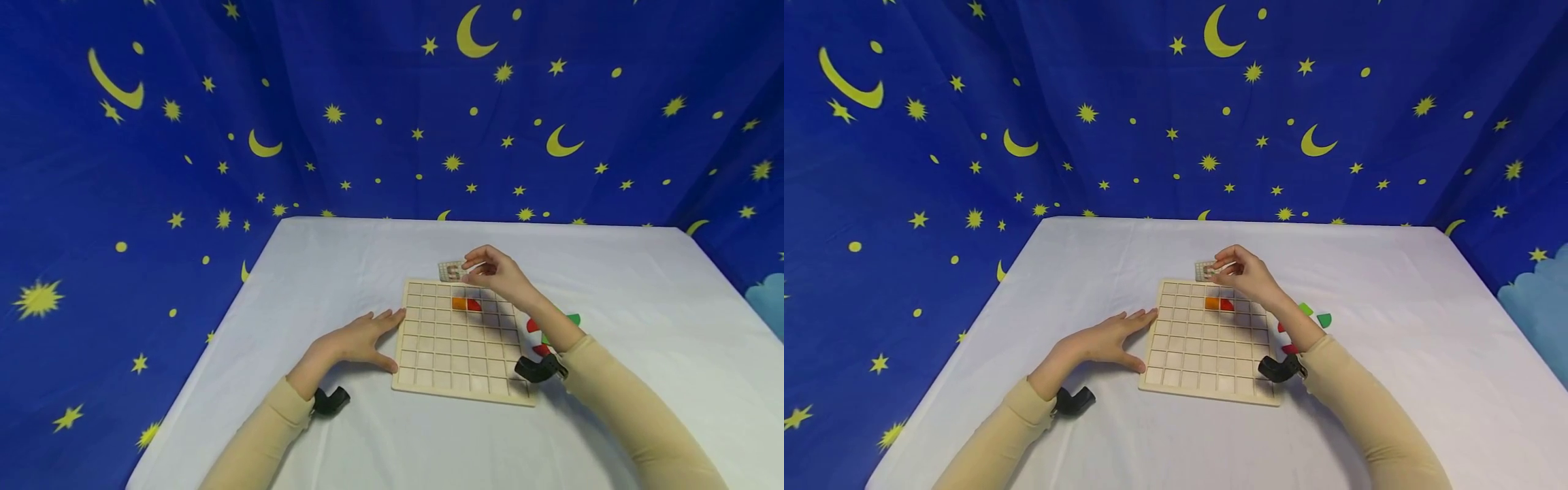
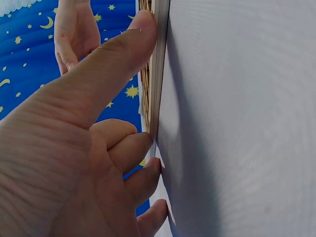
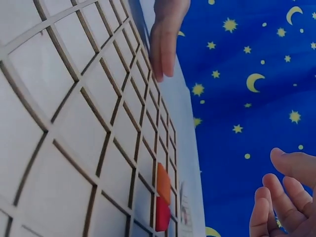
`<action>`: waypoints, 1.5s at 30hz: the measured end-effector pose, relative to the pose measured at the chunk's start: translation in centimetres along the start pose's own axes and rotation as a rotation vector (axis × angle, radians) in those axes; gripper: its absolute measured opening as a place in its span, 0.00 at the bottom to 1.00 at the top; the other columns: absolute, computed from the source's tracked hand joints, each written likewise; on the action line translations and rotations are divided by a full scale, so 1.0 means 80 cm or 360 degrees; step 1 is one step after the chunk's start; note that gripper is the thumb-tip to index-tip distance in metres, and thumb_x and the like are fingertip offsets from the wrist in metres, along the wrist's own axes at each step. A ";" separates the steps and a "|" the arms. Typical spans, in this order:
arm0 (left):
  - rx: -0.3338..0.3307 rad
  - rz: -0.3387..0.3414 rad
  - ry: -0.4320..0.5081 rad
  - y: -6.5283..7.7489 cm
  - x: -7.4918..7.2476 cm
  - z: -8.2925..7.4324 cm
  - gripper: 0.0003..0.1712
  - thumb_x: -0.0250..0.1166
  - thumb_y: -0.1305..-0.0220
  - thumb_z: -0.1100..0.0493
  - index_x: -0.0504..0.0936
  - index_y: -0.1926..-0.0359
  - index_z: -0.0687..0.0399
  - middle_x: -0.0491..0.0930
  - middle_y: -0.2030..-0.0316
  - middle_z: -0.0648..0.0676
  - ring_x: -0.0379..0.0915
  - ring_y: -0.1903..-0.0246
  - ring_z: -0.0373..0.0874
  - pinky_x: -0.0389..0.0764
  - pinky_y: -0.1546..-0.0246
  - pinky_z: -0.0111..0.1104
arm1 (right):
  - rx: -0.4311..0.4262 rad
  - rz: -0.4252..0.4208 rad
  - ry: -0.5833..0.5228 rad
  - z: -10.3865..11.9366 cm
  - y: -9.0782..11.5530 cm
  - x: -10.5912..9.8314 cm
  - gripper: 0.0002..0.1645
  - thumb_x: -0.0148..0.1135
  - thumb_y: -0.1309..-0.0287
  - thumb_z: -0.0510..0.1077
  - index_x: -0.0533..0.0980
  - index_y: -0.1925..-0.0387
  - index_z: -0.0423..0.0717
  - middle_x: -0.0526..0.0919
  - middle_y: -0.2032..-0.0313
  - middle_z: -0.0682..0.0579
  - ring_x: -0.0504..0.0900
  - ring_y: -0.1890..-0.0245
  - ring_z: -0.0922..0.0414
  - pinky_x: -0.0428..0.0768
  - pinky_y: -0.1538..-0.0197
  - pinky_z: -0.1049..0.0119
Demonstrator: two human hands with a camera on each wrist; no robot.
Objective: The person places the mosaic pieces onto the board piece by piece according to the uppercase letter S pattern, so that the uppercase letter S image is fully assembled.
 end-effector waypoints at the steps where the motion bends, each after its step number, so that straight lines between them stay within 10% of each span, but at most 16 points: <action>1: 0.0003 -0.0003 0.0011 0.000 0.000 0.000 0.62 0.71 0.52 0.38 0.47 0.27 0.60 0.48 0.28 0.56 0.41 0.30 0.51 0.43 0.31 0.46 | -0.0006 0.0000 0.0000 0.000 0.001 -0.001 0.25 0.65 0.44 0.36 0.68 0.46 0.34 0.73 0.50 0.30 0.78 0.58 0.52 0.80 0.57 0.66; 11: -0.0026 0.0001 -0.0006 -0.001 0.000 0.002 0.62 0.70 0.52 0.37 0.46 0.26 0.58 0.47 0.28 0.54 0.41 0.30 0.50 0.43 0.31 0.44 | 0.0088 -0.0087 0.0004 -0.011 0.019 -0.028 0.25 0.64 0.42 0.39 0.67 0.46 0.37 0.75 0.50 0.36 0.78 0.57 0.56 0.79 0.50 0.55; 30: -0.0039 0.0019 -0.0009 -0.003 0.002 0.000 0.63 0.70 0.52 0.37 0.46 0.27 0.60 0.47 0.28 0.55 0.41 0.30 0.50 0.42 0.31 0.44 | 0.0161 -0.0326 0.0095 -0.031 0.067 -0.094 0.22 0.65 0.42 0.42 0.68 0.49 0.42 0.77 0.54 0.47 0.78 0.59 0.61 0.77 0.56 0.75; 45: -0.0008 0.0010 -0.0013 -0.001 0.000 -0.002 0.62 0.71 0.51 0.38 0.47 0.27 0.62 0.48 0.28 0.57 0.42 0.30 0.52 0.43 0.31 0.46 | 0.0352 -0.0241 0.0277 -0.081 0.082 -0.099 0.27 0.60 0.39 0.37 0.64 0.43 0.29 0.74 0.49 0.32 0.76 0.59 0.58 0.79 0.58 0.67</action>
Point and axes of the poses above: each hand's wrist, its own y-axis away from the middle knuckle, its own x-axis out of the palm, z = x × y, the point moved 5 cm from there along -y, towards the middle knuckle
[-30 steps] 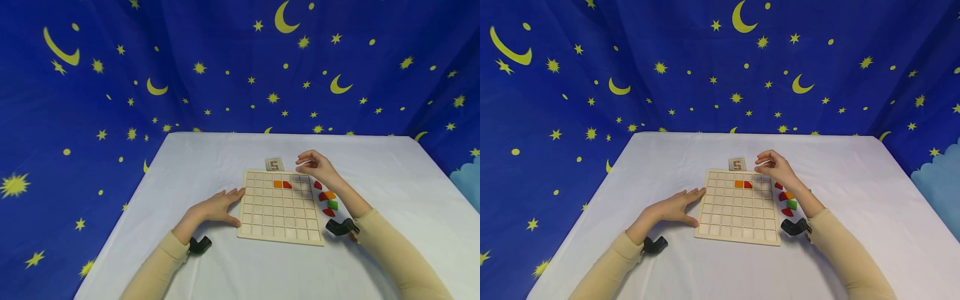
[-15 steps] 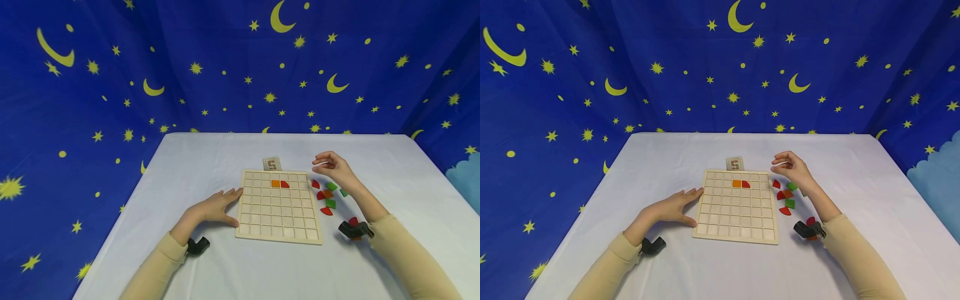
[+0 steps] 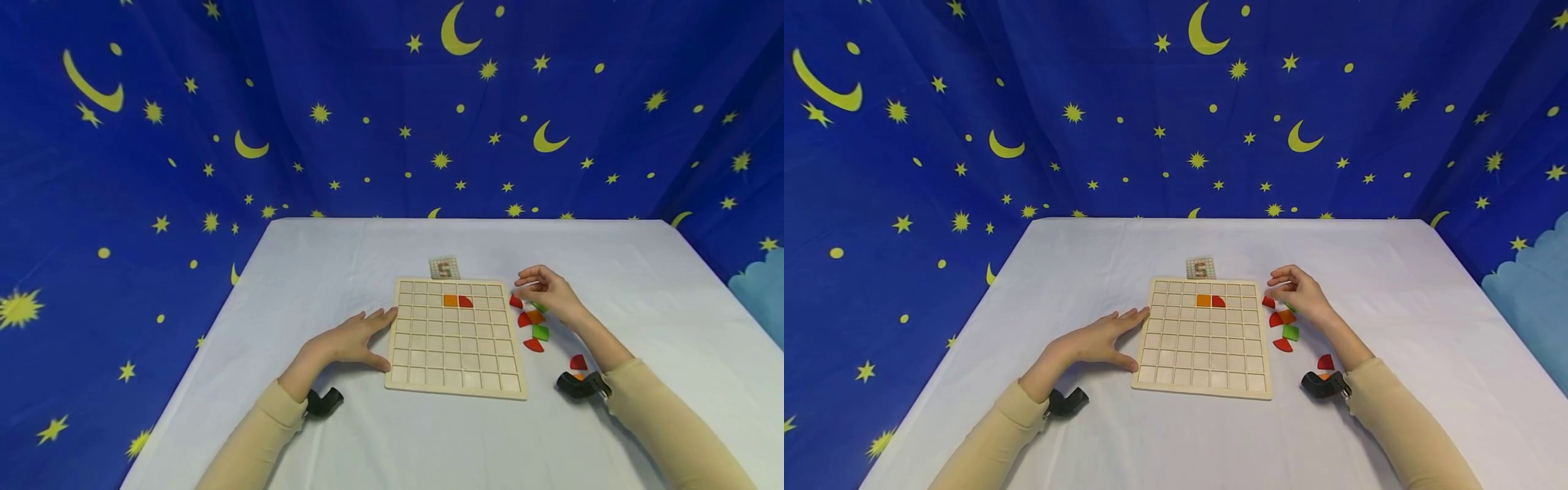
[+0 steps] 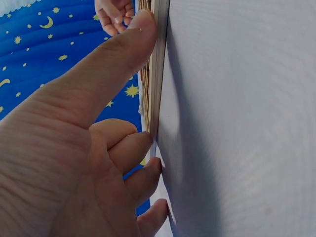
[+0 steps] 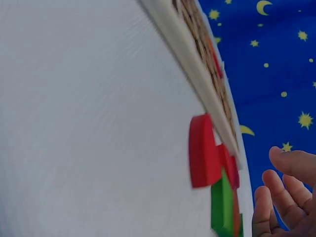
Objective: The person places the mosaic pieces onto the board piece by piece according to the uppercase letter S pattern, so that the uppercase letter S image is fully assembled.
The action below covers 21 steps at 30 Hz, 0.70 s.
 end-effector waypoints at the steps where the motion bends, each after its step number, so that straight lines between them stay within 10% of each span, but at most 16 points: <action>1: 0.0000 0.0002 0.0000 0.000 0.000 0.000 0.62 0.71 0.51 0.38 0.47 0.27 0.62 0.48 0.28 0.57 0.42 0.30 0.52 0.43 0.31 0.46 | -0.0007 0.0013 0.0000 -0.003 0.000 0.000 0.26 0.60 0.39 0.36 0.64 0.43 0.29 0.74 0.49 0.31 0.75 0.58 0.57 0.79 0.58 0.68; 21: -0.0006 -0.0004 -0.0009 -0.002 0.002 0.002 0.62 0.71 0.52 0.38 0.47 0.27 0.61 0.48 0.28 0.56 0.42 0.30 0.51 0.43 0.31 0.45 | -0.0065 0.0082 0.0225 -0.014 -0.003 0.007 0.26 0.62 0.45 0.32 0.67 0.45 0.30 0.77 0.54 0.38 0.75 0.58 0.48 0.77 0.61 0.76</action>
Point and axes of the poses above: each hand's wrist, its own y-axis away from the middle knuckle, its own x-axis out of the palm, z = x × y, the point moved 5 cm from there along -y, towards the middle knuckle
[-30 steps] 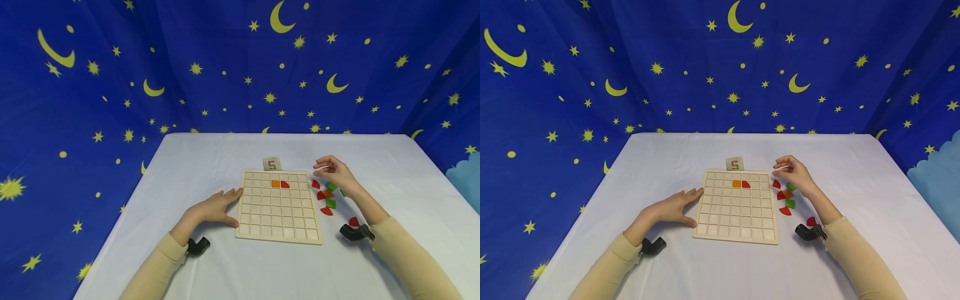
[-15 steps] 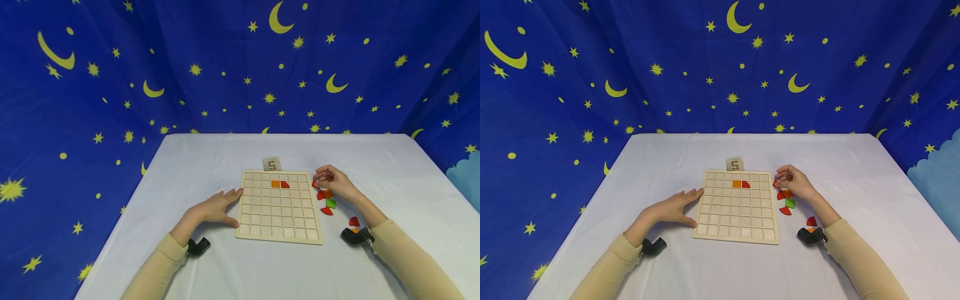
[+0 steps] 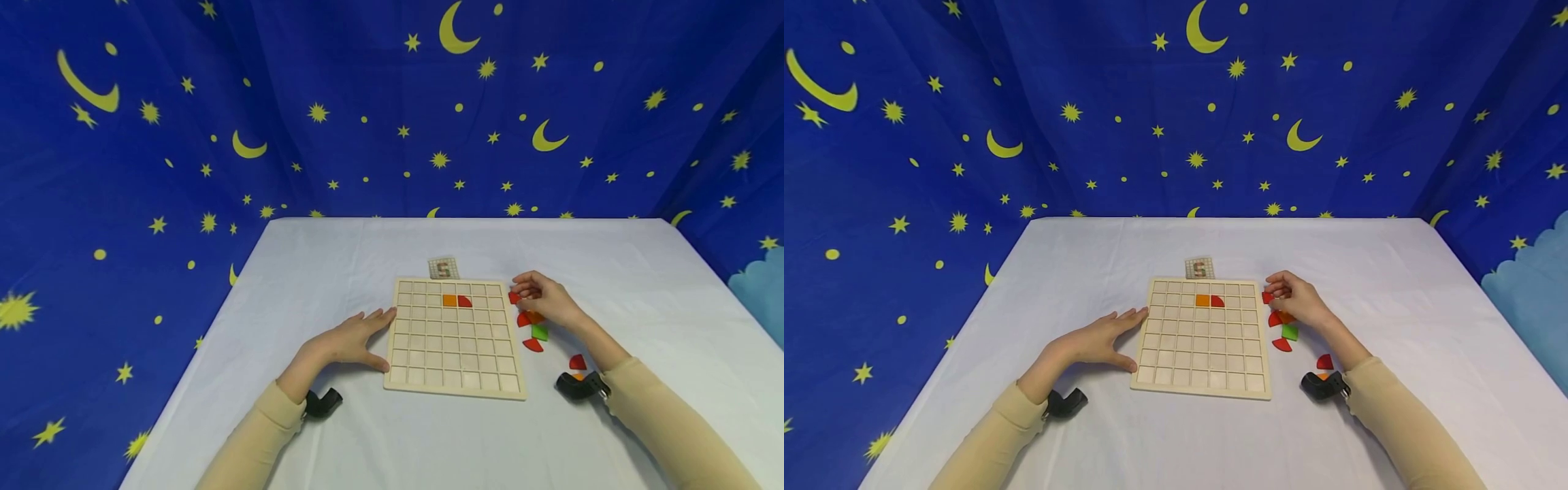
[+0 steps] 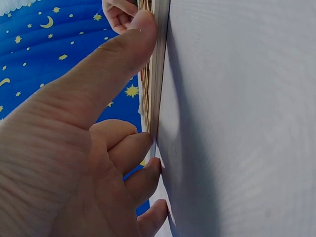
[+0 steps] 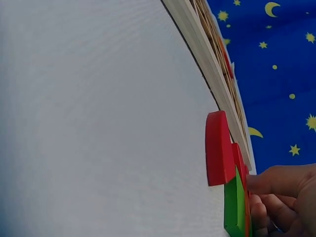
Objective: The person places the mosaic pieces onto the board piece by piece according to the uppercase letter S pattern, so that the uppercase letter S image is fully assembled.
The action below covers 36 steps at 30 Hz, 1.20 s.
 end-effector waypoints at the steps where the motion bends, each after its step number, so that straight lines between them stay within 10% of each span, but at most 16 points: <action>1: 0.0001 -0.0001 0.0000 0.000 0.000 0.000 0.62 0.71 0.52 0.38 0.47 0.27 0.61 0.48 0.28 0.56 0.42 0.30 0.51 0.43 0.31 0.46 | -0.0001 -0.0006 0.0001 0.000 -0.001 0.000 0.25 0.61 0.45 0.31 0.67 0.45 0.31 0.77 0.54 0.38 0.75 0.58 0.48 0.77 0.61 0.75; 36: 0.0014 -0.0012 0.0022 0.002 -0.003 -0.003 0.62 0.71 0.52 0.38 0.48 0.27 0.62 0.49 0.29 0.58 0.44 0.30 0.53 0.45 0.32 0.48 | 0.0024 -0.0025 0.0165 -0.002 -0.007 0.000 0.28 0.69 0.48 0.41 0.69 0.48 0.35 0.78 0.55 0.41 0.74 0.55 0.47 0.73 0.50 0.55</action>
Point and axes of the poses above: each hand's wrist, its own y-axis away from the middle knuckle, its own x-axis out of the palm, z = x × y, the point moved 5 cm from there along -y, towards the middle knuckle
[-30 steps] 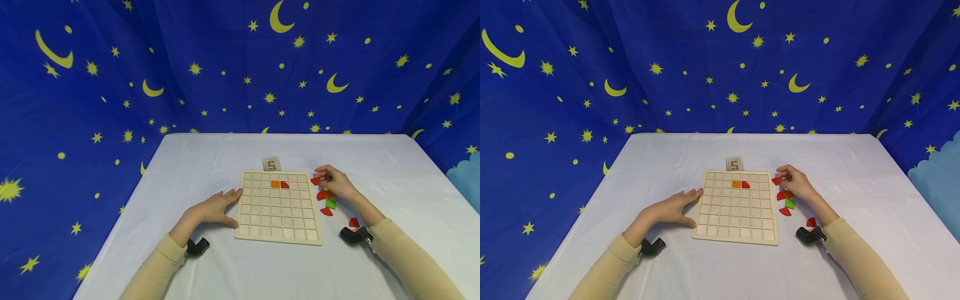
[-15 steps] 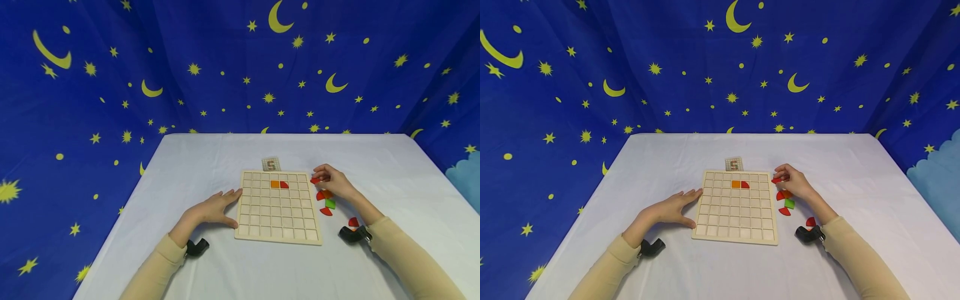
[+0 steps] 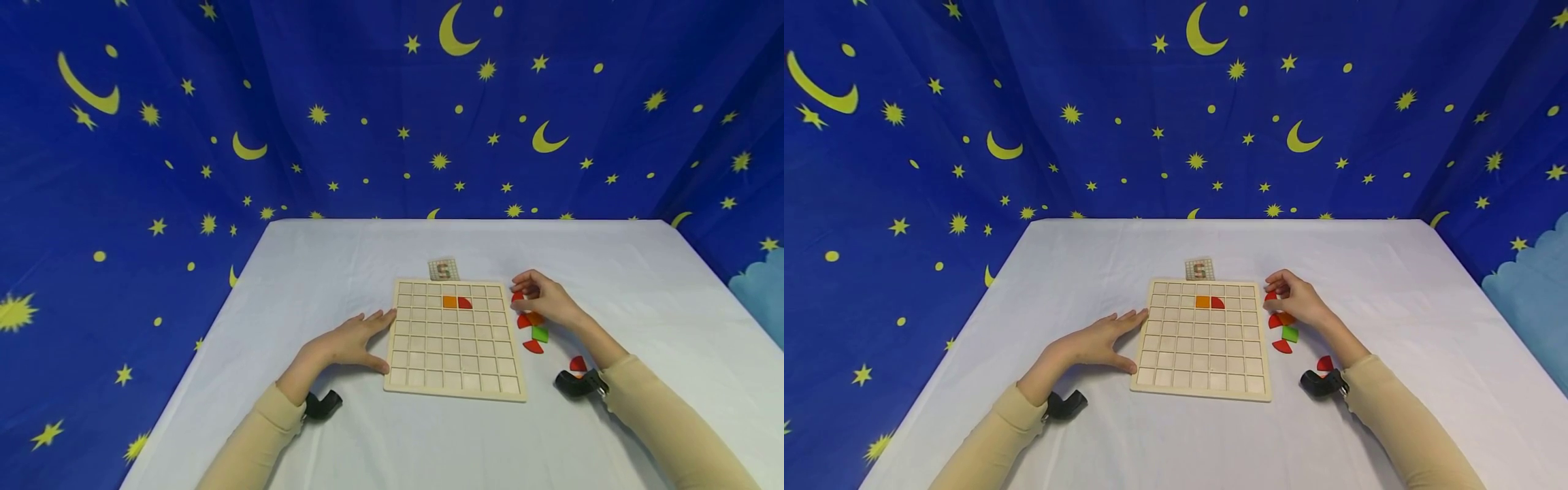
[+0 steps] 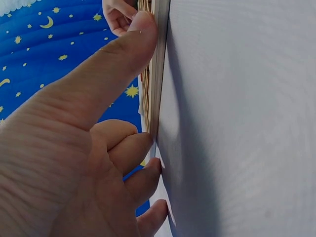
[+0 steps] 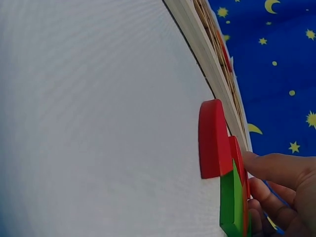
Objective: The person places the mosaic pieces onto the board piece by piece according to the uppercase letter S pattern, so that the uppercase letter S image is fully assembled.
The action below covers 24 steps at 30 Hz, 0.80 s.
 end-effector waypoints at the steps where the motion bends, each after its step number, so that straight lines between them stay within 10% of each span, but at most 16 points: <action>1: -0.0007 0.0000 0.0000 0.000 0.000 0.000 0.62 0.71 0.53 0.39 0.48 0.27 0.61 0.49 0.29 0.57 0.44 0.30 0.53 0.45 0.32 0.47 | 0.0001 -0.0001 0.0014 0.000 0.000 0.000 0.29 0.69 0.48 0.42 0.69 0.48 0.35 0.78 0.56 0.42 0.74 0.56 0.48 0.74 0.51 0.56; 24: -0.0014 0.0009 -0.0005 -0.002 0.002 0.002 0.62 0.71 0.53 0.38 0.48 0.27 0.61 0.50 0.29 0.57 0.43 0.30 0.52 0.44 0.31 0.46 | 0.0040 0.0004 0.0091 0.005 0.007 -0.009 0.33 0.71 0.50 0.43 0.67 0.45 0.35 0.77 0.51 0.38 0.73 0.51 0.42 0.71 0.45 0.46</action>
Point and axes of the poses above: each hand's wrist, its own y-axis away from the middle knuckle, its own x-axis out of the palm, z = x × y, the point moved 5 cm from there along -y, towards the middle knuckle
